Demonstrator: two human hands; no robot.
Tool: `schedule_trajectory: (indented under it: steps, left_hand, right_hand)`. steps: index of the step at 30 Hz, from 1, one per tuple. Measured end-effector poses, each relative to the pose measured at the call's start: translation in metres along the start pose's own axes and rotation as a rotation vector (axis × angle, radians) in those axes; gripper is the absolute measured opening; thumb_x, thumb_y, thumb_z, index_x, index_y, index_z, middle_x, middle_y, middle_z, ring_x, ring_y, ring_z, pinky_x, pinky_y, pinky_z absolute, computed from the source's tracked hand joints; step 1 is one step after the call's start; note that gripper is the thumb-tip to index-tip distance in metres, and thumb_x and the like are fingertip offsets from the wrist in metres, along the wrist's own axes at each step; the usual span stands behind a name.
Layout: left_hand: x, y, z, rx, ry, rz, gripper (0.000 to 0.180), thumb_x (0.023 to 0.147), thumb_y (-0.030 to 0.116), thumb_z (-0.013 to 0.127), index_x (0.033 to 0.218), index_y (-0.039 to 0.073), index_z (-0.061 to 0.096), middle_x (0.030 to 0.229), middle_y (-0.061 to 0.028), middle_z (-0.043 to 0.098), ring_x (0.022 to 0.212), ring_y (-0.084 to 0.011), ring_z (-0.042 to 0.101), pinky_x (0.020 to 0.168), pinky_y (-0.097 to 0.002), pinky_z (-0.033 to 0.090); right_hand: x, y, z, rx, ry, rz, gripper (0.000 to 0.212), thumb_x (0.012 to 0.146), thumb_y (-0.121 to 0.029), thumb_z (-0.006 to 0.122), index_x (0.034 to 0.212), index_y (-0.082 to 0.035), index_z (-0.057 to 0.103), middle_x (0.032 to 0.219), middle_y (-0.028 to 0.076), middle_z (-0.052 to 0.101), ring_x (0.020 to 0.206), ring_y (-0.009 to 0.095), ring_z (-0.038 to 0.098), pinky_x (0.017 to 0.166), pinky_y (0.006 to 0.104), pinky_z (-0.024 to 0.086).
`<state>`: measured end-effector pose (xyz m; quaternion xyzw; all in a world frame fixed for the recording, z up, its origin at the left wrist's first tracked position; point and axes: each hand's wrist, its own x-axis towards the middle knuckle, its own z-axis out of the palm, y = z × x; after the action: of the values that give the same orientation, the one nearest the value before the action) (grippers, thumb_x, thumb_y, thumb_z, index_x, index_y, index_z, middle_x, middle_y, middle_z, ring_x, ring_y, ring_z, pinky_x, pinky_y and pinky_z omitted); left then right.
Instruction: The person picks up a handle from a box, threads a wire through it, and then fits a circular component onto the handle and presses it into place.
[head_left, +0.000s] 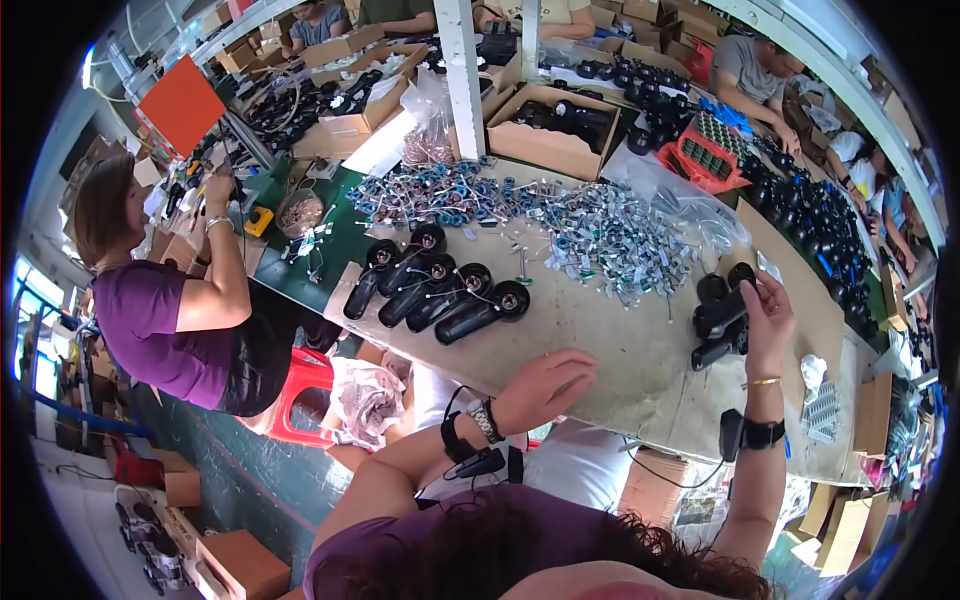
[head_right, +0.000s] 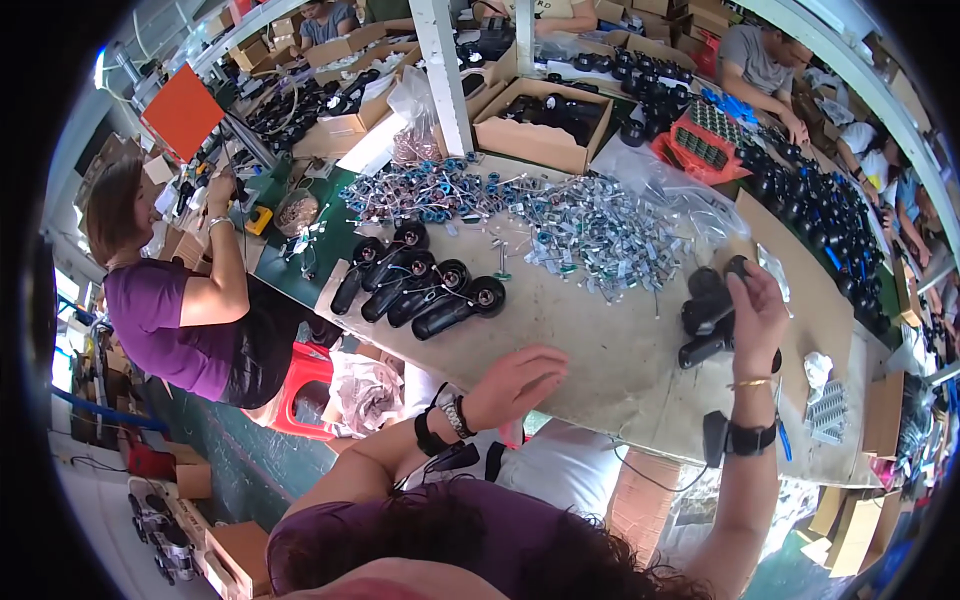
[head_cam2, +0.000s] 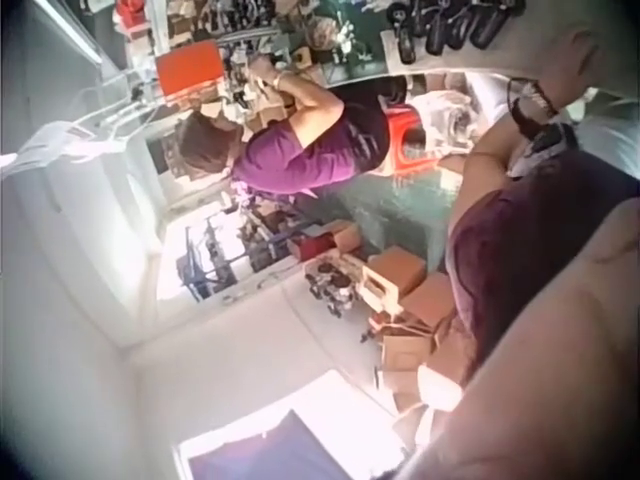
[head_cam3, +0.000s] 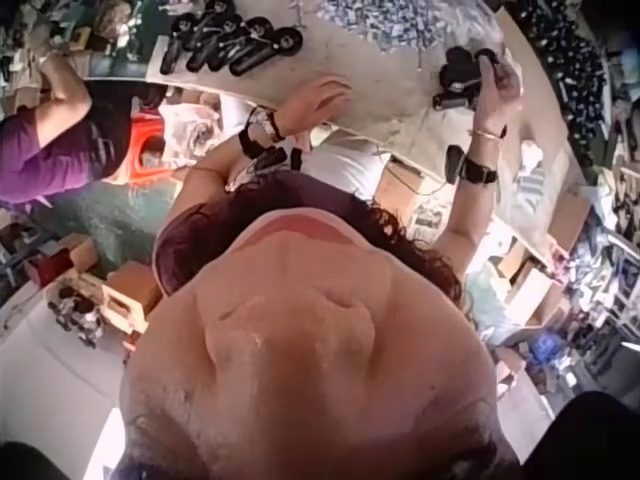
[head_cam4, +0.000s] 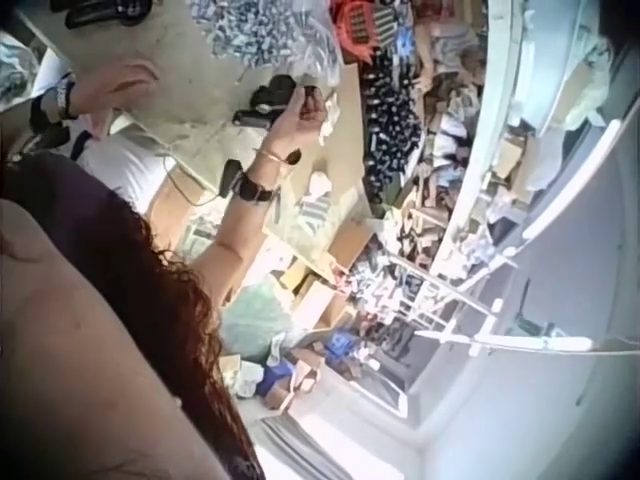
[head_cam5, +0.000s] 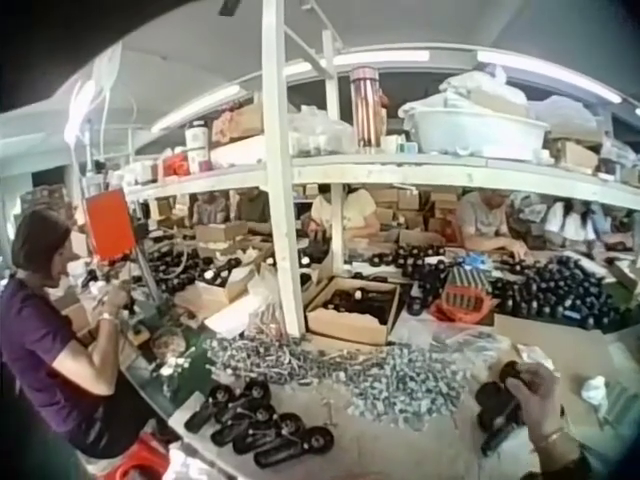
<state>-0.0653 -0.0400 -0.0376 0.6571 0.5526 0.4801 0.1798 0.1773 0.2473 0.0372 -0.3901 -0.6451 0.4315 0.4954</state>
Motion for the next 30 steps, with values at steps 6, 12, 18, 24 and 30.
schedule_trajectory:
  steps: [6,12,18,24,30]
  left_hand:
    - [0.004,-0.004,0.022,-0.902,-0.105,-0.546,0.042,0.108,0.038,0.049,0.111,0.0,0.066,0.112,-0.0099,0.07,0.1,-0.0201,0.068,0.09,-0.0352,0.054]
    - [0.021,0.019,-0.003,-1.553,-0.152,-0.857,0.043,0.108,0.038,0.049,0.117,-0.002,0.063,0.109,-0.0119,0.071,0.097,-0.0164,0.069,0.088,-0.0323,0.056]
    - [0.005,0.0,-0.008,-1.109,0.124,-0.814,0.029,0.106,0.03,0.056,0.115,0.003,0.059,0.098,-0.0103,0.07,0.081,-0.0176,0.069,0.075,-0.0302,0.057]
    - [0.0,-0.007,0.014,-0.923,0.258,-0.604,0.024,0.105,0.017,0.058,0.12,0.002,0.05,0.094,-0.0112,0.068,0.076,-0.0181,0.068,0.068,-0.0316,0.057]
    - [-0.012,-0.017,0.007,-0.879,0.203,-0.508,0.023,0.103,0.008,0.056,0.123,0.001,0.046,0.094,-0.0129,0.067,0.075,-0.0195,0.069,0.066,-0.0322,0.058]
  right_hand:
    - [-0.108,-0.092,0.075,-0.445,-0.353,-0.924,0.027,0.077,0.004,0.075,0.103,-0.001,0.07,0.088,0.008,0.066,0.08,0.022,0.065,0.075,0.0321,0.053]
    - [-0.167,-0.071,0.105,-0.375,-0.902,-1.341,0.028,0.08,-0.011,0.069,0.107,-0.005,0.071,0.091,0.005,0.066,0.083,0.023,0.064,0.078,0.0403,0.054]
    - [-0.161,-0.054,0.116,-0.234,-0.841,-1.321,0.033,0.081,-0.011,0.072,0.113,-0.007,0.068,0.1,0.005,0.068,0.094,0.026,0.067,0.086,0.0417,0.055]
    - [-0.079,-0.02,0.106,-0.497,-0.407,-0.62,0.022,0.087,-0.01,0.074,0.108,-0.004,0.072,0.1,0.012,0.072,0.09,0.026,0.071,0.079,0.0357,0.058]
    - [0.011,0.024,0.106,-0.604,-0.338,-0.176,0.018,0.09,-0.016,0.073,0.104,-0.004,0.075,0.089,0.01,0.076,0.08,0.02,0.073,0.079,0.0305,0.058]
